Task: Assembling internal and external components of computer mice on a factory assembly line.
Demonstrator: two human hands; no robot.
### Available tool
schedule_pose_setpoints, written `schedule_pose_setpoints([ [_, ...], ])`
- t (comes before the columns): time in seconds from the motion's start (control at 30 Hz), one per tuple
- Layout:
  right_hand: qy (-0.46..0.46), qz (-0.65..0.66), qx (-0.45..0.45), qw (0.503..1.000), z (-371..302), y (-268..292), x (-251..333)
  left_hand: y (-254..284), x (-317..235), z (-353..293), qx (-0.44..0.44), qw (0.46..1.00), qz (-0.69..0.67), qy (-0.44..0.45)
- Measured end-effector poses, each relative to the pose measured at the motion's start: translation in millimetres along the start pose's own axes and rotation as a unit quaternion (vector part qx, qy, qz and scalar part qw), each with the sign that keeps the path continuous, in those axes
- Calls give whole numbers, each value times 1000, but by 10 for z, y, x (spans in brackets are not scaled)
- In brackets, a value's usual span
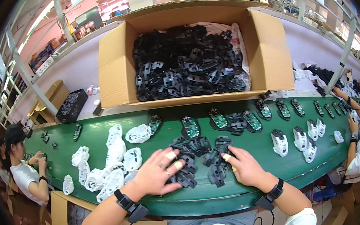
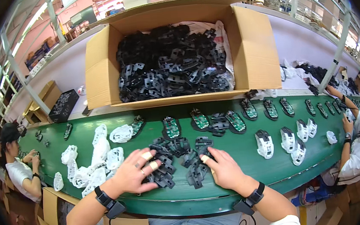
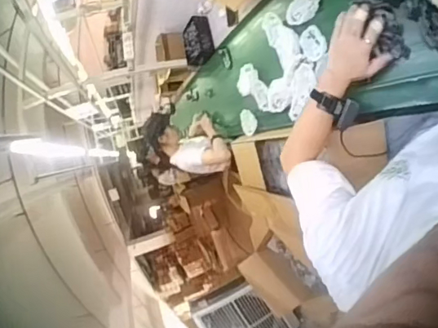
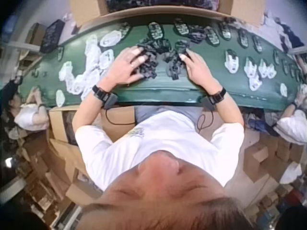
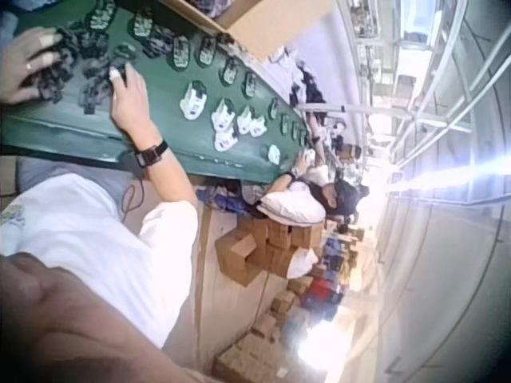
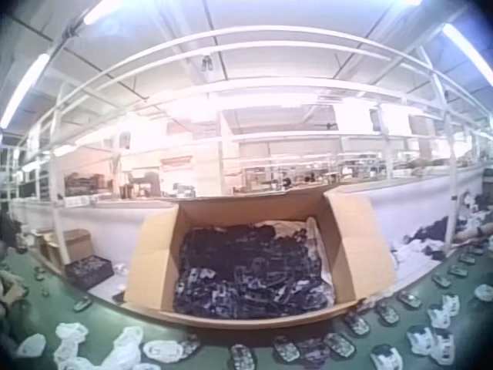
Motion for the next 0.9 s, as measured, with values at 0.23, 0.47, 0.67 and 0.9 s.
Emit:
schedule_pose_setpoints([
  [0.23, -20, 132, -60, 989, 365, -30, 219, 183, 1127, -289, -96, 930, 55, 349],
  [0.47, -134, 212, -57, 966, 301, 83, -458, -305, 2110, -431, 94, 879, 72, 463],
  [0.67, -184, -74, -113, 974, 75, 158, -365, 73, 1766, -17, 33, 877, 125, 462],
  [0.9, -130, 29, -37, 990, 17, -90, -318, 394, -5, 682, -184, 884, -376, 208],
])
Point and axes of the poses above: each hand's wrist, its own z-axis towards the middle knuckle, its own y-axis out of the back of the hand, x = y × z, the point moved 8 cm from there along z, towards the middle knuckle
